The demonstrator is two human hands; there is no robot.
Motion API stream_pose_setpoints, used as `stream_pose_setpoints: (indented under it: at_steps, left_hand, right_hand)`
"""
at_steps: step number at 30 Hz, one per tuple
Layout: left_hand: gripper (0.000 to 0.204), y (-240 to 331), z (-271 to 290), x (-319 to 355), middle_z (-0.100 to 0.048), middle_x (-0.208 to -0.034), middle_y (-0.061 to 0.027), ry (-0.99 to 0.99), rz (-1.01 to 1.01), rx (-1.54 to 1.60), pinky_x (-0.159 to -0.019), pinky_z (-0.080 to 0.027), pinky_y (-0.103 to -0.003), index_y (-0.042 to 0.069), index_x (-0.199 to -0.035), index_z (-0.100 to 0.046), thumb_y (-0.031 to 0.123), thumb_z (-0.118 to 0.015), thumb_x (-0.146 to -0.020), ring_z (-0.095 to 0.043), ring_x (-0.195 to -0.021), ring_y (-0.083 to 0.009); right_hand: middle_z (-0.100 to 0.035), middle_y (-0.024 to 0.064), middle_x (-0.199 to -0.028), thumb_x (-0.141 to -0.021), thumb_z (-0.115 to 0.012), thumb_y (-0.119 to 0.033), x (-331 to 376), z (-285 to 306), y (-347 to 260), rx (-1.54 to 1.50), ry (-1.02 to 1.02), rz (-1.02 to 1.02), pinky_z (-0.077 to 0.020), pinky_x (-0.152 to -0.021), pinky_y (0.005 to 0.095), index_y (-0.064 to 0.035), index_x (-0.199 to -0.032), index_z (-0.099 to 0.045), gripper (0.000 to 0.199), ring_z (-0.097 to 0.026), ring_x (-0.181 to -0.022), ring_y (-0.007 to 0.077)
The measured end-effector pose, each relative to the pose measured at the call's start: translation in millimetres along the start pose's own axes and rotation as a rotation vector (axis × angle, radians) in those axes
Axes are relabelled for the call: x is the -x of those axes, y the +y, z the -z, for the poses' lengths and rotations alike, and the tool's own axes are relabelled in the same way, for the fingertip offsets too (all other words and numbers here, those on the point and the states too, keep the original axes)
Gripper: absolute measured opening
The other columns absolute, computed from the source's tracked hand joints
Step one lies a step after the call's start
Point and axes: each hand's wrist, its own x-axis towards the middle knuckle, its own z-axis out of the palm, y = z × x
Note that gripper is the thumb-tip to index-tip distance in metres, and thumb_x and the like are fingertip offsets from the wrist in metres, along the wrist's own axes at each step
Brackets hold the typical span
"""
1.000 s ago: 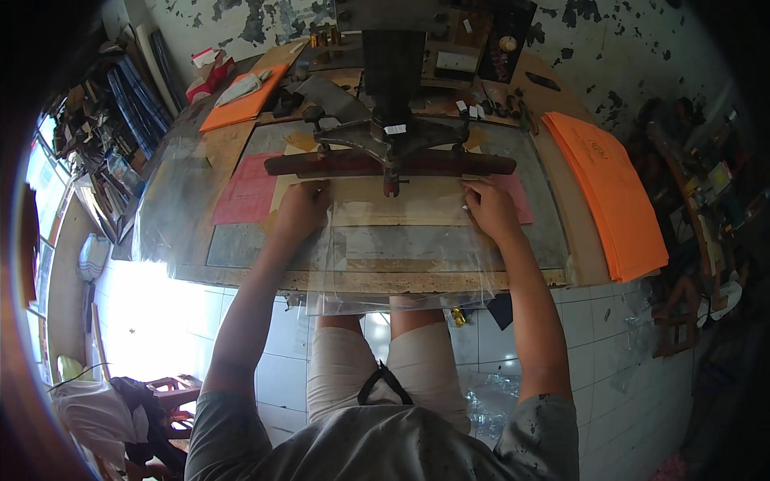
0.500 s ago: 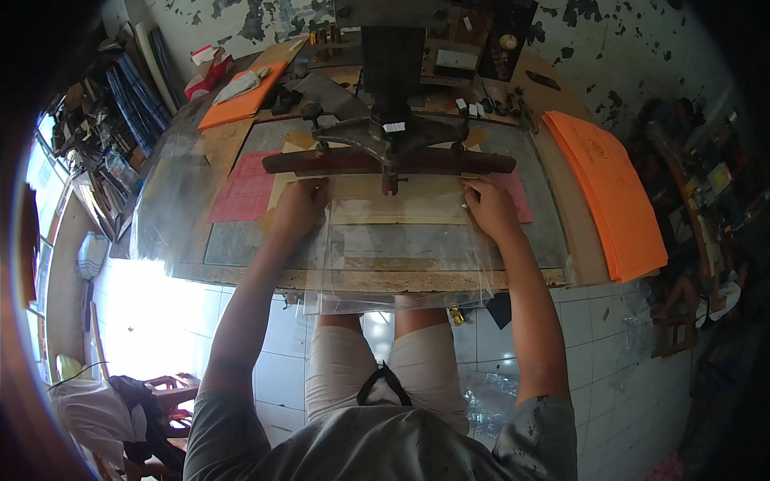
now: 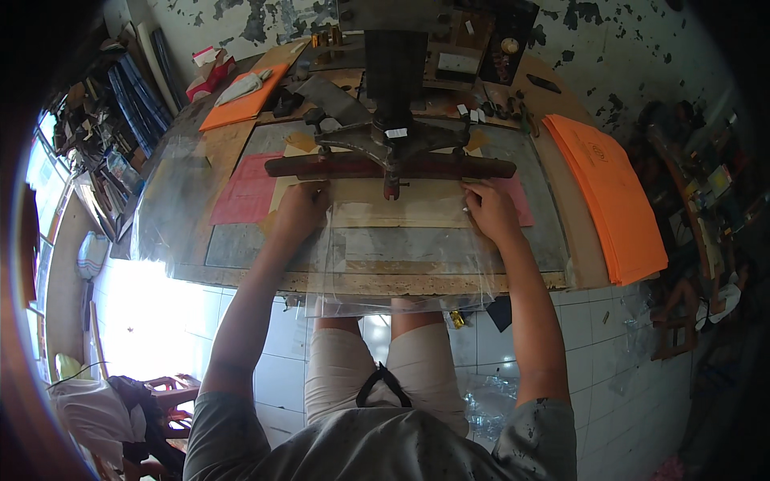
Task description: The person aligns a clear plastic sheet on a workbench under a manual heat press, operates the press handle, and then folds the edges of the plastic sheet by hand.
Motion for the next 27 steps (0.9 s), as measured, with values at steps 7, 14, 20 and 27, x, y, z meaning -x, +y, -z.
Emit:
stream_pose_setpoints:
  at_steps: [7, 14, 20, 27]
  left_hand:
    - [0.026, -5.6, -2.7, 2.5, -0.073, -0.093, -0.0276, -0.016, -0.04, -0.018, -0.08, -0.056, -0.048, -0.002, -0.11, -0.075, 0.015, -0.066, -0.092, -0.072, -0.088, -0.0429]
    - [0.024, -2.9, -0.8, 0.6, -0.072, -0.089, -0.0269, -0.021, -0.022, -0.031, -0.08, -0.056, -0.05, 0.001, -0.106, -0.076, 0.016, -0.063, -0.092, -0.071, -0.085, -0.0432]
    - [0.029, -4.0, -1.7, -0.4, -0.072, -0.086, -0.0266, -0.043, 0.014, -0.05, -0.077, -0.056, -0.046, 0.001, -0.113, -0.076, 0.019, -0.066, -0.094, -0.072, -0.083, -0.0404]
    - [0.029, -7.3, -2.8, -0.2, -0.073, -0.088, -0.0272, -0.022, -0.015, -0.038, -0.077, -0.056, -0.045, 0.001, -0.114, -0.075, 0.018, -0.066, -0.093, -0.073, -0.083, -0.04]
  right_hand:
    - [-0.072, 0.0175, -0.105, -0.094, -0.065, -0.014, 2.0, 0.5, -3.8, 0.024, -0.024, -0.012, -0.0553, -0.086, 0.0432, -0.0056, -0.115, -0.076, 0.026, -0.07, -0.097, 0.0369]
    - [-0.072, 0.0178, -0.106, -0.094, -0.065, -0.014, 1.3, -1.7, 0.7, 0.028, -0.01, 0.0, -0.055, -0.087, 0.0428, -0.0057, -0.116, -0.076, 0.026, -0.07, -0.098, 0.0367]
    - [-0.072, 0.0177, -0.112, -0.095, -0.064, -0.015, 1.1, 1.9, -2.9, -0.028, -0.024, -0.048, -0.0552, -0.087, 0.0422, -0.0051, -0.117, -0.076, 0.026, -0.071, -0.101, 0.0368]
    - [-0.073, 0.0177, -0.109, -0.094, -0.065, -0.015, 0.1, 0.6, -0.1, -0.005, -0.028, -0.046, -0.0556, -0.085, 0.0425, -0.0068, -0.118, -0.076, 0.027, -0.071, -0.096, 0.0365]
